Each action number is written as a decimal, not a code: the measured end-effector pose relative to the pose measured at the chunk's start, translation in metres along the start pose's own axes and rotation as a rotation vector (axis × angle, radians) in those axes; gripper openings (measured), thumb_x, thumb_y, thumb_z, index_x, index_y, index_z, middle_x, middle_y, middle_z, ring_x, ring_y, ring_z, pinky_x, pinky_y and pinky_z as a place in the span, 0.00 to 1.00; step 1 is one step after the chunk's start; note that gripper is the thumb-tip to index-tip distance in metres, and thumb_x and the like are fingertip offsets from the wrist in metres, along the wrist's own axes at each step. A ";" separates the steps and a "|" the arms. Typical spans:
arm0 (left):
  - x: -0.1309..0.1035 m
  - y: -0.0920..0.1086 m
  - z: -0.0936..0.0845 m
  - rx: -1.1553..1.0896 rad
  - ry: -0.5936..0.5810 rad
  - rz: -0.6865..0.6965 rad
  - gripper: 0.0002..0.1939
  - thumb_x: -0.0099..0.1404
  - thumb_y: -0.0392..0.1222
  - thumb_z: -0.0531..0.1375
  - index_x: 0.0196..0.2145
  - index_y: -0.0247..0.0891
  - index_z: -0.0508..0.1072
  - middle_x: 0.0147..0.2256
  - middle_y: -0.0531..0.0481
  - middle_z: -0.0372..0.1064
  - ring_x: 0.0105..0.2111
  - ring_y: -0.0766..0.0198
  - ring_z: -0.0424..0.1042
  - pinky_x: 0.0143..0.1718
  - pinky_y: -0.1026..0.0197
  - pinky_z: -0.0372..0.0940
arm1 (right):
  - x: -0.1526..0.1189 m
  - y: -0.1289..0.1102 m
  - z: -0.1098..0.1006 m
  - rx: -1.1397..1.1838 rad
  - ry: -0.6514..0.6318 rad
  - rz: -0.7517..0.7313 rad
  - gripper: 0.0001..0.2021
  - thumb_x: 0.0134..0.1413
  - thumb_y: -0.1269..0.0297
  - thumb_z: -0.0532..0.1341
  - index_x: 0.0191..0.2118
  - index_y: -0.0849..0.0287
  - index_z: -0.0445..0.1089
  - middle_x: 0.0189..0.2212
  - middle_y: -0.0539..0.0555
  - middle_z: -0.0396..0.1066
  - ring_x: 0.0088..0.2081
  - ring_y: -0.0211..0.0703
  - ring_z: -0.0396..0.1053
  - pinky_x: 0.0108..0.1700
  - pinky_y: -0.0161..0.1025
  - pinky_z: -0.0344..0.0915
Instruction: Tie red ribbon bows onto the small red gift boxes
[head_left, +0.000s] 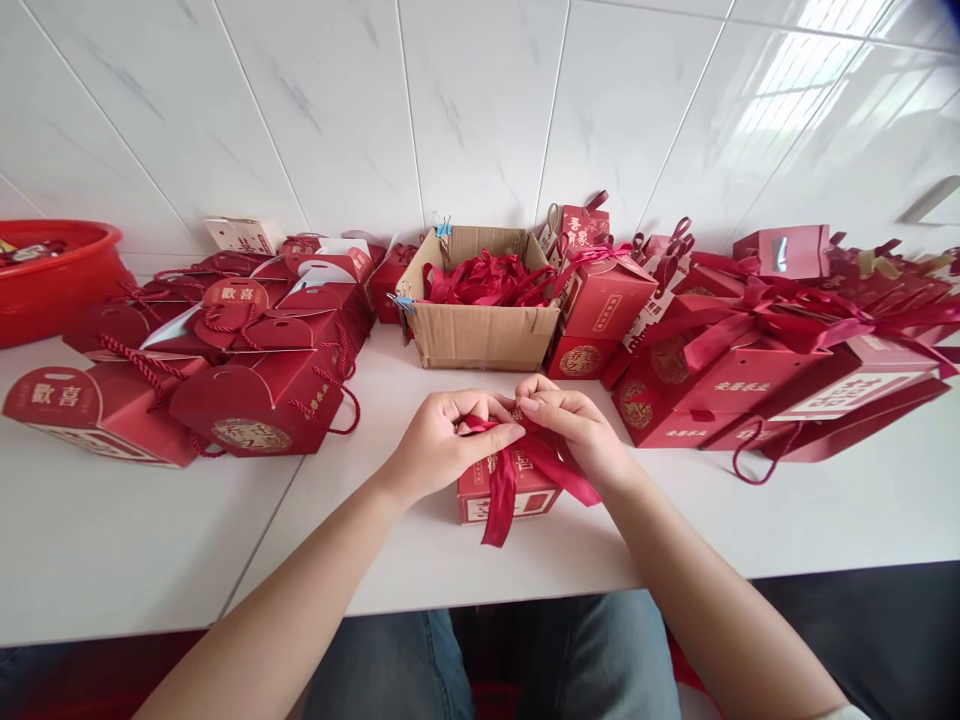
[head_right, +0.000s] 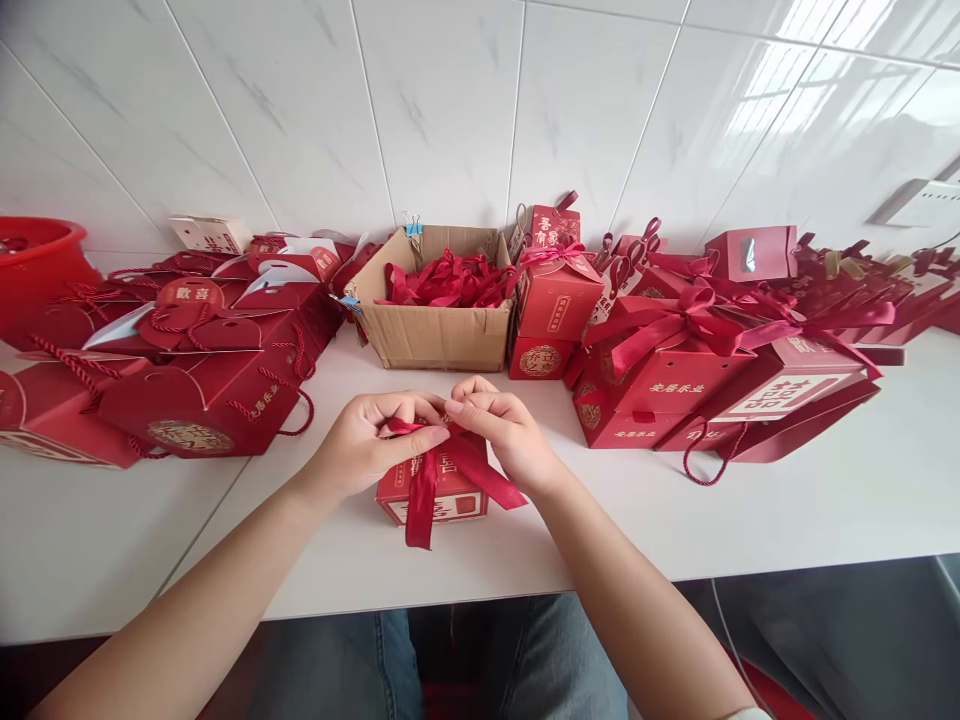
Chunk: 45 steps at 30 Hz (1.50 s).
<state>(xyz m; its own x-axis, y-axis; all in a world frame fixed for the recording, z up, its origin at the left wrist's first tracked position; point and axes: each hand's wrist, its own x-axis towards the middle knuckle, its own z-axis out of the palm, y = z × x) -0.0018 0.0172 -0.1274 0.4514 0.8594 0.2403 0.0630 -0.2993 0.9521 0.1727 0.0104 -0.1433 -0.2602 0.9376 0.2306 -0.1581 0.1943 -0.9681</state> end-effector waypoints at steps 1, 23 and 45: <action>0.000 0.000 0.000 -0.007 0.001 0.000 0.24 0.58 0.40 0.64 0.18 0.39 0.50 0.32 0.49 0.74 0.37 0.62 0.73 0.35 0.63 0.65 | 0.000 0.000 0.001 0.016 0.008 0.006 0.19 0.54 0.56 0.62 0.18 0.59 0.60 0.34 0.51 0.59 0.34 0.39 0.63 0.39 0.39 0.64; -0.001 -0.003 -0.001 0.069 0.002 0.039 0.24 0.57 0.39 0.63 0.18 0.39 0.49 0.27 0.50 0.69 0.40 0.57 0.73 0.35 0.61 0.66 | -0.002 -0.004 -0.001 -0.043 0.009 -0.085 0.20 0.52 0.61 0.64 0.16 0.60 0.58 0.29 0.49 0.55 0.30 0.36 0.57 0.36 0.38 0.55; 0.002 -0.002 0.001 0.053 -0.040 0.034 0.21 0.57 0.37 0.62 0.18 0.39 0.52 0.26 0.51 0.68 0.42 0.55 0.73 0.38 0.58 0.66 | 0.001 -0.007 0.002 0.409 0.143 0.184 0.17 0.46 0.63 0.67 0.17 0.59 0.60 0.21 0.45 0.51 0.23 0.33 0.49 0.28 0.37 0.46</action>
<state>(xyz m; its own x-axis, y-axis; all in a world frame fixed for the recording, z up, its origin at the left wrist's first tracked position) 0.0001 0.0186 -0.1290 0.4891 0.8315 0.2633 0.0934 -0.3500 0.9321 0.1712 0.0093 -0.1356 -0.1899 0.9817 0.0152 -0.4913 -0.0816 -0.8671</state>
